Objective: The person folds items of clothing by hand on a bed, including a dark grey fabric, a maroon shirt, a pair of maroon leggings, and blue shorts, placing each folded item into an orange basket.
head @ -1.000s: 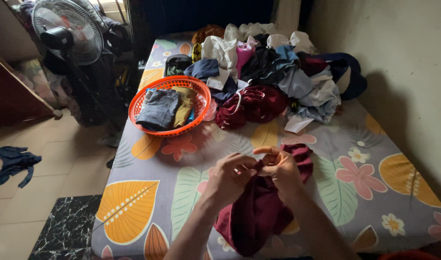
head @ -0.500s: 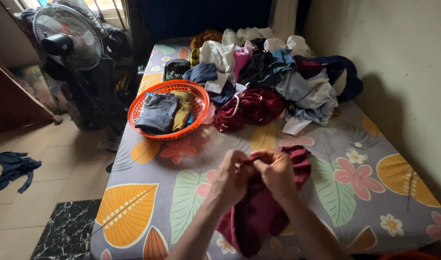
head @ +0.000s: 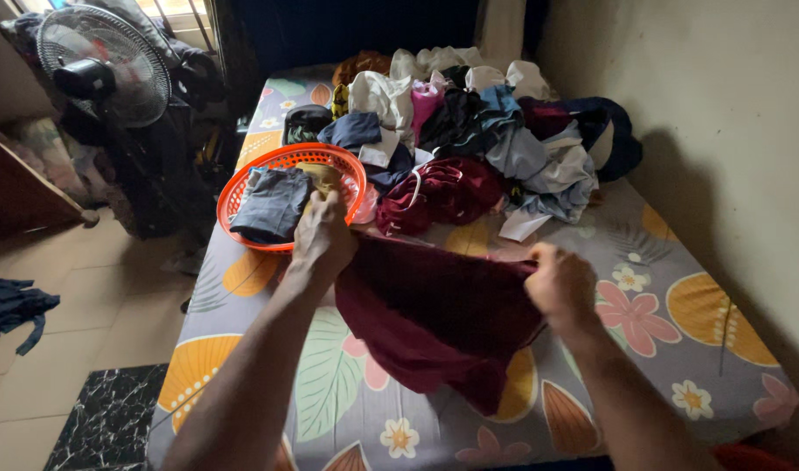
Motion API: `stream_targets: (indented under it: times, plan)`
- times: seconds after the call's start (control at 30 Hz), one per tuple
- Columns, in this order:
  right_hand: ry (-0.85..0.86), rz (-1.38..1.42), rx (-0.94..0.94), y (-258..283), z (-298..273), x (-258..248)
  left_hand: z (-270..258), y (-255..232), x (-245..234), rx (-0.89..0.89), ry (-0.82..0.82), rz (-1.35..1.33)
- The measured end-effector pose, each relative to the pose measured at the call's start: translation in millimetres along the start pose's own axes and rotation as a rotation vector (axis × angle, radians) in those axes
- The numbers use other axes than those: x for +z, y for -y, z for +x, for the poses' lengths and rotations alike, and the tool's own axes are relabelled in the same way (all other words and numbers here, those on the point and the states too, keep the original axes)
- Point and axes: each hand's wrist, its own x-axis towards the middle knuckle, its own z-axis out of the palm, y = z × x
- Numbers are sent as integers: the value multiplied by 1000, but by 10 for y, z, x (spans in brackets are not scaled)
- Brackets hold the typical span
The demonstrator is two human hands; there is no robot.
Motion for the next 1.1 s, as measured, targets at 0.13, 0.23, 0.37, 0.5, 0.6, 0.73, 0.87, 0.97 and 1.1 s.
stream_targets:
  times: [0.13, 0.23, 0.37, 0.5, 0.6, 0.73, 0.87, 0.97, 1.1]
  plan:
    - [181, -133, 149, -427, 161, 71, 127, 163, 17, -235, 214, 11]
    - [579, -109, 301, -754, 289, -47, 317, 277, 197, -420, 451, -147]
    - [505, 277, 497, -1172, 494, -279, 478, 134, 469, -448, 991, -439]
    - [-238, -415, 196, -1636, 626, -293, 836, -530, 789, -683, 695, -622]
    - [129, 287, 629, -2231, 841, -220, 1155, -849, 1473, -758, 729, -639]
    - [-266, 180, 523, -3430, 1236, -153, 1746, -1196, 2755, 1030, 574, 379]
    - [-702, 275, 520, -3986, 1663, -733, 2061, -2241, 3550, -160, 663, -667]
    - [-906, 500, 433, -3694, 1737, -1684, 2414, -3073, 3447, -512, 356, -1404]
    - [-940, 620, 96, -2521, 1219, -2324, 2684, -2927, 2587, -380, 180, -1921]
